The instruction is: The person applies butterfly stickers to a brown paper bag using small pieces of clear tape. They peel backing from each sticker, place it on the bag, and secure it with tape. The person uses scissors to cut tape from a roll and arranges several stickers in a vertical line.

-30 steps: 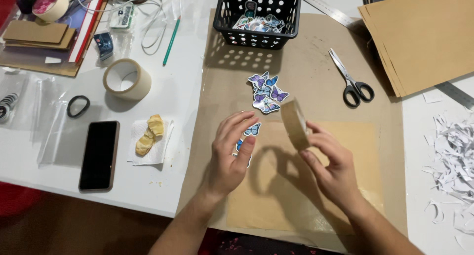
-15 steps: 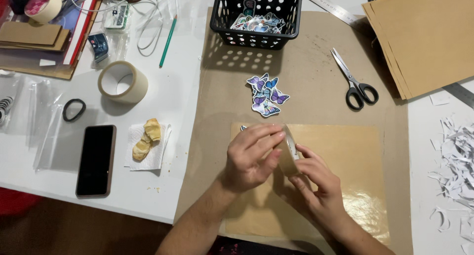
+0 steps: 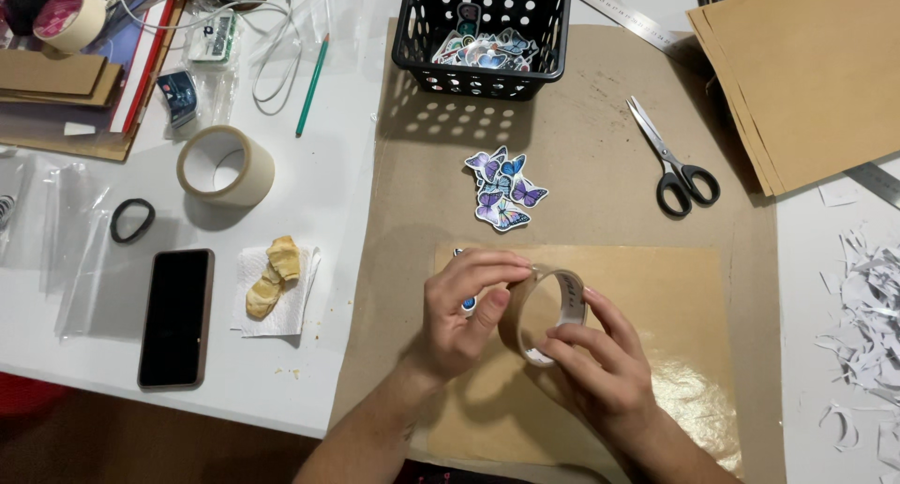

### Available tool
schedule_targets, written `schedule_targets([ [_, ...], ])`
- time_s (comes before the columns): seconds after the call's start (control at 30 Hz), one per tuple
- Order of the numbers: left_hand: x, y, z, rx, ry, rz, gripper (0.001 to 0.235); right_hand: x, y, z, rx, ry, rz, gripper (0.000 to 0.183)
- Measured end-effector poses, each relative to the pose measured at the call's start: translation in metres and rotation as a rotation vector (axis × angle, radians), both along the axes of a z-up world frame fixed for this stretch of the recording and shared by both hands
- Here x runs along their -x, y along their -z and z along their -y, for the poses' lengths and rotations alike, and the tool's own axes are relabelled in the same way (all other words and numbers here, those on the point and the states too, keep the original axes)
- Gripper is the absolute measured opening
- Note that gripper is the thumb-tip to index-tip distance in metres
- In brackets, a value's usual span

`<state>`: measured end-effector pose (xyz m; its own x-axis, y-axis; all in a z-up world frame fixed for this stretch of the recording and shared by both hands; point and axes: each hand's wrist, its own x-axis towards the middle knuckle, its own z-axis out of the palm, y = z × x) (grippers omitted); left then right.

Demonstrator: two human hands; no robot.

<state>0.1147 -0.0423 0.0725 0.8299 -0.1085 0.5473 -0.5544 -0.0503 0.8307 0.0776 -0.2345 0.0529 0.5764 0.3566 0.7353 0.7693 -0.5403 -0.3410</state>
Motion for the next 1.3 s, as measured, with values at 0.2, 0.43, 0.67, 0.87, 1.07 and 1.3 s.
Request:
schedule_targets([
  [0.2, -0.002, 0.001, -0.001, 0.094, 0.249, -0.191, 0.04, 0.0, 0.0, 0.009, 0.191, -0.055, 0.091, 0.013],
  [0.43, -0.006, -0.003, -0.011, -0.037, 0.283, -0.128, 0.047, -0.004, -0.001, 0.007, 0.177, -0.065, 0.065, 0.009],
  [0.67, -0.008, -0.001, -0.009, -0.124, 0.221, -0.145, 0.052, -0.008, 0.001, 0.004, 0.097, 0.001, 0.036, 0.02],
  [0.87, -0.007, 0.006, -0.006, -0.127, 0.26, -0.206, 0.068, -0.006, 0.005, 0.007, -0.005, -0.029, -0.121, 0.012],
  [1.07, -0.006, 0.012, -0.005, 0.008, 0.392, -0.332, 0.082, 0.006, 0.031, 0.019, -0.361, -0.197, -0.447, 0.012],
  [1.3, -0.005, 0.049, 0.012, -0.145, -0.109, 0.095, 0.036, 0.021, 0.058, 0.017, -0.666, -0.169, -0.707, 0.052],
])
